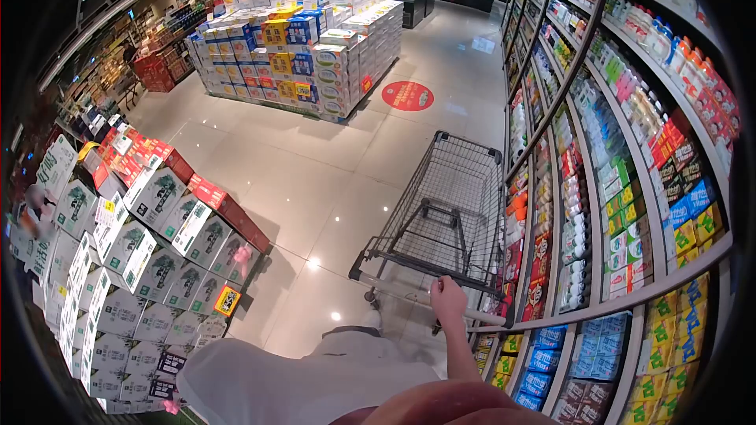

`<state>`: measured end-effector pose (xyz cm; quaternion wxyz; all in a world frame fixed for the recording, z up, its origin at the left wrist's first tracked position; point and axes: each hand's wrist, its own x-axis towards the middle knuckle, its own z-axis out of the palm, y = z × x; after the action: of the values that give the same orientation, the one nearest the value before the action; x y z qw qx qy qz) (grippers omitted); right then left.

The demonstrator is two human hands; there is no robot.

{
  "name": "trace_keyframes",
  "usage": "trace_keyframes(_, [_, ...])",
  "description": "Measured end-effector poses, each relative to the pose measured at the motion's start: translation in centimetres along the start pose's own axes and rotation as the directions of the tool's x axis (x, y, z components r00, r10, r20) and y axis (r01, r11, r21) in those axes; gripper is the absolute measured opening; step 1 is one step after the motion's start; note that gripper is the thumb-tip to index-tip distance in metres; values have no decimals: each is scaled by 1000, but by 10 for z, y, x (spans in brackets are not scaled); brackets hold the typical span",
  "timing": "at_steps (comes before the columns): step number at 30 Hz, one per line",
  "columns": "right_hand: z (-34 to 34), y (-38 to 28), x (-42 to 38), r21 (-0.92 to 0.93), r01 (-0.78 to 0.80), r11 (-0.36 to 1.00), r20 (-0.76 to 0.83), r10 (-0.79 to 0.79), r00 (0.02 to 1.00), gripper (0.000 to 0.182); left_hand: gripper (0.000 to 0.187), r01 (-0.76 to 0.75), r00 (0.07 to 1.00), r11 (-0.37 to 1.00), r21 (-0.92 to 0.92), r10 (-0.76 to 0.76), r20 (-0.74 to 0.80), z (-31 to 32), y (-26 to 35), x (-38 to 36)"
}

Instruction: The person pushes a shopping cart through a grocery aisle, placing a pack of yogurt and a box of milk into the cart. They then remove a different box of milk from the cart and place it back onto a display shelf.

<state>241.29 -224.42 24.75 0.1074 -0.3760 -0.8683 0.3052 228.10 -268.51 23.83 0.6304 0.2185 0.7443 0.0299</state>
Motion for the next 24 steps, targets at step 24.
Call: trace_keyframes(24, [-32, 65, 205, -156, -13, 988, -40, 7, 999, 26, 50, 95, 982, 995, -41, -87, 167, -142, 93, 26])
